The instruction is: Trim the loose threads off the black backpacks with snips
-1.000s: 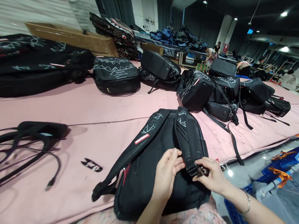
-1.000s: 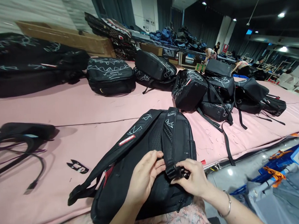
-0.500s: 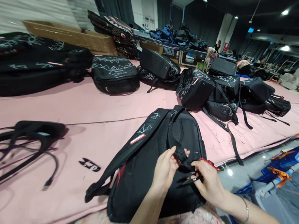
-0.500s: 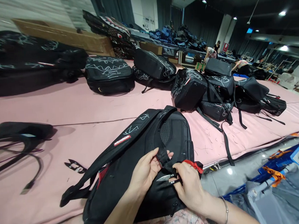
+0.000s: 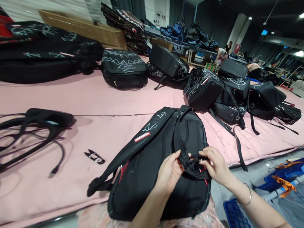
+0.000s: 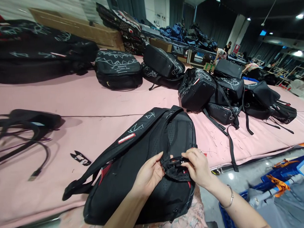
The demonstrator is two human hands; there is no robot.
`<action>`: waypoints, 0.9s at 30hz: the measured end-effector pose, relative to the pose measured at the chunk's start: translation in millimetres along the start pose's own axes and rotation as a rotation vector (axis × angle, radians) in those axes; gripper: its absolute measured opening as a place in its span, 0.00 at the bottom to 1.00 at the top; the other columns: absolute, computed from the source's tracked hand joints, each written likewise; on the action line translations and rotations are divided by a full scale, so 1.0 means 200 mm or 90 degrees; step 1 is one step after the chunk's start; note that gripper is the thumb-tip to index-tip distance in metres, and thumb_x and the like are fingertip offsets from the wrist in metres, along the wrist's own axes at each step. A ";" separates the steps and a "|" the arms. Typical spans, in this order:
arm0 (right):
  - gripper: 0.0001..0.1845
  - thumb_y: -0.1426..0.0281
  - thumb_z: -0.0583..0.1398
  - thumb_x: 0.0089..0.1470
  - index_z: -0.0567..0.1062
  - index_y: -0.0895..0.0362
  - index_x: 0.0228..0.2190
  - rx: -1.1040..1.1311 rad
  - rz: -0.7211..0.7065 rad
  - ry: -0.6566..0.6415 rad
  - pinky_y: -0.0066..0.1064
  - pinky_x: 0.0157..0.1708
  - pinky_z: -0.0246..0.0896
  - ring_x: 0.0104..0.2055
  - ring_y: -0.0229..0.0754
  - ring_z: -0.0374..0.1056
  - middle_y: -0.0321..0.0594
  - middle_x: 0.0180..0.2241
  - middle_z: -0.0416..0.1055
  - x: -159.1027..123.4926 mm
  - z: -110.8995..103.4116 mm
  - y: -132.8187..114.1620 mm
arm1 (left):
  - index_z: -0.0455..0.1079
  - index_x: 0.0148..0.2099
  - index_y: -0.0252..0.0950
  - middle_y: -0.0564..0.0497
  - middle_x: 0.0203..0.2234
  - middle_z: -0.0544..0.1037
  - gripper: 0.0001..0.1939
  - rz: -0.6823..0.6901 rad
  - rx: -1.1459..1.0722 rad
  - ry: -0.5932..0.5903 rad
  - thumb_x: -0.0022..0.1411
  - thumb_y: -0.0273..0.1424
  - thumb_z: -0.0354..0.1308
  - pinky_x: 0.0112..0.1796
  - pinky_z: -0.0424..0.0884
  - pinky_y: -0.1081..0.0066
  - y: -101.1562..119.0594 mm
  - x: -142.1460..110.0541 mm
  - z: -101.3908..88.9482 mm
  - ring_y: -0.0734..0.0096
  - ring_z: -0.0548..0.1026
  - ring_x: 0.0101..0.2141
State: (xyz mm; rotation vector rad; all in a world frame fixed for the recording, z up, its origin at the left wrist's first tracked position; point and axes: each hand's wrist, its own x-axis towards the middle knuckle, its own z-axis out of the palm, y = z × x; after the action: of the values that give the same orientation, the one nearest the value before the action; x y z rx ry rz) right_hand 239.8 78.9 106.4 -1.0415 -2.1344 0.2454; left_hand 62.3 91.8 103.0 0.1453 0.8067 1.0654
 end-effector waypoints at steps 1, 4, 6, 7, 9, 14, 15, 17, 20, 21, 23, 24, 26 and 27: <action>0.10 0.72 0.54 0.55 0.66 0.58 0.41 0.004 -0.010 0.000 0.35 0.38 0.61 0.40 0.42 0.62 0.44 0.36 0.66 0.01 0.00 0.00 | 0.67 0.30 0.26 0.41 0.27 0.77 0.08 0.005 0.000 -0.003 0.59 0.23 0.49 0.31 0.73 0.69 0.00 0.00 0.00 0.67 0.76 0.26; 0.09 0.72 0.54 0.56 0.67 0.58 0.40 0.003 -0.023 -0.003 0.35 0.38 0.61 0.40 0.42 0.62 0.44 0.35 0.66 0.04 0.00 -0.01 | 0.66 0.29 0.28 0.44 0.25 0.77 0.05 0.019 0.003 -0.013 0.56 0.24 0.52 0.27 0.73 0.72 -0.01 0.00 -0.01 0.70 0.75 0.22; 0.08 0.72 0.54 0.56 0.67 0.58 0.39 -0.007 -0.030 -0.016 0.34 0.37 0.61 0.39 0.42 0.62 0.44 0.35 0.66 0.05 0.00 -0.02 | 0.66 0.29 0.29 0.45 0.24 0.77 0.04 0.026 0.002 -0.017 0.55 0.24 0.53 0.27 0.72 0.72 -0.02 0.00 -0.01 0.71 0.74 0.22; 0.07 0.72 0.54 0.56 0.67 0.58 0.38 -0.014 -0.034 -0.025 0.34 0.37 0.61 0.39 0.42 0.62 0.44 0.34 0.66 0.06 0.00 -0.02 | 0.65 0.29 0.29 0.45 0.25 0.77 0.03 0.029 0.000 -0.021 0.54 0.24 0.54 0.27 0.73 0.72 -0.02 0.00 -0.02 0.70 0.75 0.22; 0.05 0.72 0.54 0.56 0.67 0.58 0.36 -0.030 -0.038 -0.038 0.34 0.36 0.60 0.37 0.42 0.63 0.43 0.33 0.66 0.06 -0.01 -0.03 | 0.64 0.28 0.30 0.45 0.25 0.77 0.03 0.033 -0.007 -0.031 0.53 0.24 0.56 0.29 0.73 0.71 -0.02 0.01 -0.02 0.69 0.75 0.25; 0.04 0.75 0.53 0.55 0.68 0.58 0.33 -0.033 -0.005 -0.015 0.34 0.35 0.60 0.36 0.42 0.63 0.43 0.31 0.67 0.07 -0.03 -0.03 | 0.65 0.29 0.30 0.46 0.23 0.76 0.07 0.045 0.001 -0.073 0.49 0.27 0.60 0.29 0.72 0.71 -0.02 0.00 -0.03 0.66 0.76 0.28; 0.04 0.74 0.53 0.55 0.68 0.58 0.34 -0.027 0.000 -0.013 0.34 0.35 0.60 0.36 0.42 0.63 0.43 0.31 0.67 0.07 -0.03 -0.03 | 0.65 0.29 0.30 0.47 0.23 0.76 0.08 0.050 0.006 -0.078 0.49 0.28 0.60 0.29 0.72 0.72 -0.03 0.00 -0.03 0.67 0.76 0.28; 0.06 0.73 0.54 0.55 0.67 0.58 0.37 -0.009 -0.009 -0.026 0.34 0.35 0.61 0.37 0.42 0.63 0.43 0.32 0.67 0.06 -0.04 -0.04 | 0.65 0.30 0.30 0.47 0.22 0.75 0.10 0.060 0.016 -0.077 0.48 0.30 0.62 0.27 0.71 0.73 -0.03 0.00 -0.03 0.67 0.75 0.27; 0.08 0.71 0.54 0.56 0.67 0.58 0.39 -0.006 -0.046 -0.054 0.34 0.36 0.61 0.38 0.42 0.63 0.44 0.34 0.67 0.06 -0.03 -0.04 | 0.64 0.29 0.30 0.48 0.22 0.75 0.12 0.071 0.033 -0.077 0.47 0.31 0.63 0.25 0.70 0.75 -0.03 0.00 -0.03 0.69 0.75 0.26; 0.08 0.71 0.54 0.56 0.67 0.58 0.40 -0.017 -0.054 -0.061 0.34 0.36 0.61 0.38 0.42 0.63 0.44 0.34 0.67 0.06 -0.03 -0.05 | 0.64 0.29 0.31 0.49 0.22 0.75 0.12 0.072 0.039 -0.080 0.47 0.32 0.63 0.24 0.69 0.75 -0.04 0.00 -0.03 0.70 0.74 0.25; 0.09 0.71 0.53 0.56 0.68 0.59 0.39 -0.050 -0.061 -0.072 0.35 0.36 0.61 0.38 0.43 0.63 0.45 0.35 0.66 0.06 -0.03 -0.06 | 0.63 0.28 0.31 0.49 0.22 0.75 0.13 0.076 0.050 -0.083 0.47 0.33 0.63 0.24 0.68 0.76 -0.04 0.00 -0.02 0.71 0.74 0.24; 0.08 0.71 0.53 0.57 0.68 0.59 0.39 -0.067 -0.060 -0.079 0.34 0.36 0.61 0.38 0.43 0.63 0.45 0.35 0.66 0.06 -0.02 -0.07 | 0.63 0.28 0.31 0.49 0.22 0.75 0.13 0.077 0.054 -0.084 0.47 0.33 0.63 0.24 0.68 0.75 -0.04 -0.01 -0.02 0.71 0.74 0.24; 0.08 0.72 0.52 0.56 0.69 0.59 0.37 -0.094 -0.056 -0.087 0.34 0.34 0.60 0.37 0.42 0.62 0.44 0.34 0.67 0.07 -0.02 -0.08 | 0.63 0.28 0.31 0.49 0.23 0.75 0.13 0.078 0.063 -0.092 0.47 0.34 0.62 0.26 0.69 0.74 -0.04 -0.01 -0.02 0.70 0.74 0.25; 0.07 0.72 0.52 0.56 0.69 0.59 0.36 -0.101 -0.054 -0.087 0.33 0.34 0.60 0.36 0.42 0.62 0.44 0.33 0.66 0.07 -0.02 -0.08 | 0.63 0.29 0.31 0.48 0.23 0.75 0.13 0.078 0.068 -0.095 0.48 0.34 0.62 0.26 0.69 0.74 -0.04 -0.01 -0.03 0.70 0.74 0.25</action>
State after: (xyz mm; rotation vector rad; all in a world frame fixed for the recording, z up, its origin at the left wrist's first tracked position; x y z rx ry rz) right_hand 226.9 78.0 125.1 -1.0469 -2.3469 0.1107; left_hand 64.3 84.8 96.3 0.3648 0.7260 1.1129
